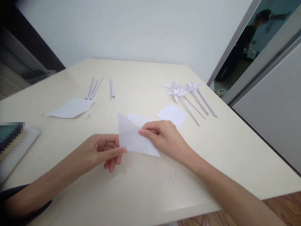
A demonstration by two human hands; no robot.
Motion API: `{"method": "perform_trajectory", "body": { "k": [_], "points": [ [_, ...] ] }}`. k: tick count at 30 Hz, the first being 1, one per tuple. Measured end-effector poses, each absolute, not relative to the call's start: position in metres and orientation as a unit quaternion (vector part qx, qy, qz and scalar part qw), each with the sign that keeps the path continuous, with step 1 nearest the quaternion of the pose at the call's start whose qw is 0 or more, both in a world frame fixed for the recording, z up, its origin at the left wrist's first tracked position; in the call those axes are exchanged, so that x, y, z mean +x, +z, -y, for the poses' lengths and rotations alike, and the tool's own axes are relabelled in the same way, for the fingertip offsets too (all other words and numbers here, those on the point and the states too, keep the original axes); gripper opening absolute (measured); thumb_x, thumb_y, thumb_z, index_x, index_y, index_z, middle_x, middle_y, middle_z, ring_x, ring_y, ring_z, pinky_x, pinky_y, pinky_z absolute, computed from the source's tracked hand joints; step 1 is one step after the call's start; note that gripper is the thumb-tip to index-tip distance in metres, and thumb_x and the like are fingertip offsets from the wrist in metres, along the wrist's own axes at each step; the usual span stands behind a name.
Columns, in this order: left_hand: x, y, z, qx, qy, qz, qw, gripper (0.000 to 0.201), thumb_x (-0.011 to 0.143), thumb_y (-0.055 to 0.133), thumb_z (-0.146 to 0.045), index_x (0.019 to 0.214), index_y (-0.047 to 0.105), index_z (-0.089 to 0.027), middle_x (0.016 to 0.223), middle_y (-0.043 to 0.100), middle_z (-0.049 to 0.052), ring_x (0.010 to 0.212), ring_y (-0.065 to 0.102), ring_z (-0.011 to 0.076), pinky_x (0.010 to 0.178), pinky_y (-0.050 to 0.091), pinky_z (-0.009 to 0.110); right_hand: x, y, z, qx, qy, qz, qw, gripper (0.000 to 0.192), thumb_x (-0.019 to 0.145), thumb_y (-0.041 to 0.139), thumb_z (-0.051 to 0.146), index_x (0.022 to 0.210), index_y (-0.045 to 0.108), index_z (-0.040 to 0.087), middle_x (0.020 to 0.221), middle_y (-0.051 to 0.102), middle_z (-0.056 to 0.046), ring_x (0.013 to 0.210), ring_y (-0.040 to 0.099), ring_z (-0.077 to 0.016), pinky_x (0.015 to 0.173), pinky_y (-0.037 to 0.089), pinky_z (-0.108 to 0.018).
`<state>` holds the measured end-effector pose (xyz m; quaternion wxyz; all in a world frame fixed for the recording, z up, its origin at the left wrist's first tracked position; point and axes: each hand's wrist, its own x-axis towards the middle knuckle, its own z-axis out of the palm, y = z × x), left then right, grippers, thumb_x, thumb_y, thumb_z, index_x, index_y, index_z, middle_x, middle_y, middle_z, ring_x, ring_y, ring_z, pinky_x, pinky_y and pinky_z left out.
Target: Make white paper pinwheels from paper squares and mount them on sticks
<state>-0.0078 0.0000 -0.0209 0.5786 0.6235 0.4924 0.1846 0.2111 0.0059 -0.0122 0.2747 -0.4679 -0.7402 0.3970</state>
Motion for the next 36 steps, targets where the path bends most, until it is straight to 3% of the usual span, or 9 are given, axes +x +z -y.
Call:
{"method": "perform_trajectory", "body": {
  "k": [7,12,15,19,22,29,31,33,36],
  "points": [
    [-0.016,-0.022,-0.005,0.618,0.246,-0.491,0.562,0.021,0.082,0.063,-0.032,0.066,0.06,-0.018,0.06,0.067,-0.003,0.047,0.059,0.0087,0.045,0.043,0.018,0.214,-0.013,-0.007,-0.466,0.46,0.721,0.228,0.043,0.092,0.043,0.039,0.056,0.049,0.016,0.046,0.041,0.005,0.044,0.034,-0.0072,0.048,0.028,-0.023],
    [-0.017,-0.016,-0.007,0.62,0.235,-0.486,0.57,0.019,0.082,0.063,-0.03,0.068,0.063,-0.018,0.062,0.068,-0.001,0.049,0.06,0.0097,0.048,0.046,0.019,0.218,-0.007,-0.009,-0.435,0.46,0.739,0.231,0.024,0.09,0.049,0.029,0.072,0.058,0.017,0.068,0.056,0.002,0.054,0.041,-0.0077,0.053,0.031,-0.022],
    [-0.019,-0.013,-0.009,0.614,0.258,-0.459,0.588,0.008,0.081,0.065,-0.027,0.082,0.069,-0.02,0.077,0.073,0.001,0.065,0.067,0.0133,0.058,0.051,0.02,0.223,-0.006,-0.011,-0.416,0.492,0.728,0.234,0.034,0.094,0.042,0.034,0.066,0.052,0.017,0.063,0.052,0.002,0.054,0.041,-0.0082,0.055,0.033,-0.023],
    [-0.022,-0.014,-0.011,0.608,0.323,-0.364,0.627,0.049,0.071,0.073,-0.016,0.116,0.061,-0.032,0.122,0.064,0.002,0.104,0.063,0.023,0.08,0.054,0.028,0.228,-0.009,-0.013,-0.392,0.54,0.708,0.231,0.044,0.096,0.035,0.042,0.061,0.046,0.017,0.061,0.05,0.001,0.055,0.039,-0.0086,0.058,0.032,-0.024],
    [-0.024,-0.013,-0.009,0.599,0.381,-0.342,0.616,0.061,0.073,0.072,-0.018,0.127,0.051,-0.036,0.133,0.056,0.001,0.116,0.056,0.0265,0.084,0.053,0.031,0.226,-0.011,-0.013,-0.376,0.583,0.693,0.198,0.04,0.095,0.038,0.043,0.068,0.05,0.017,0.058,0.045,0.003,0.052,0.037,-0.0087,0.053,0.03,-0.023],
    [-0.023,-0.012,-0.007,0.565,0.41,-0.396,0.596,0.01,0.074,0.071,-0.025,0.083,0.068,-0.024,0.095,0.068,0.002,0.081,0.064,0.0172,0.063,0.051,0.02,0.219,-0.011,-0.007,-0.388,0.565,0.715,0.136,0.033,0.093,0.043,0.042,0.071,0.05,0.018,0.067,0.051,0.001,0.067,0.051,-0.0109,0.067,0.039,-0.024],
    [-0.024,-0.016,-0.009,0.546,0.428,-0.412,0.591,0.007,0.072,0.072,-0.026,0.073,0.066,-0.023,0.087,0.066,0.0,0.075,0.062,0.0151,0.056,0.047,0.018,0.216,-0.011,-0.004,-0.404,0.546,0.723,0.125,0.024,0.088,0.053,0.044,0.094,0.054,0.021,0.085,0.059,-0.001,0.079,0.056,-0.0141,0.071,0.042,-0.026],
    [-0.026,-0.021,-0.01,0.542,0.437,-0.434,0.572,0.008,0.072,0.072,-0.026,0.071,0.064,-0.023,0.085,0.064,-0.001,0.073,0.06,0.0145,0.054,0.045,0.017,0.212,-0.012,0.0,-0.425,0.516,0.732,0.129,0.039,0.081,0.063,0.045,0.112,0.049,0.025,0.099,0.059,-0.002,0.086,0.058,-0.0162,0.073,0.044,-0.028],
    [-0.027,-0.026,-0.01,0.555,0.417,-0.477,0.54,0.007,0.074,0.069,-0.026,0.078,0.064,-0.024,0.081,0.063,-0.001,0.067,0.057,0.0138,0.052,0.043,0.017,0.205,-0.015,0.004,-0.46,0.443,0.752,0.164,0.03,0.082,0.061,0.044,0.105,0.054,0.026,0.093,0.061,-0.001,0.082,0.057,-0.0157,0.07,0.043,-0.028]
  ]
}}
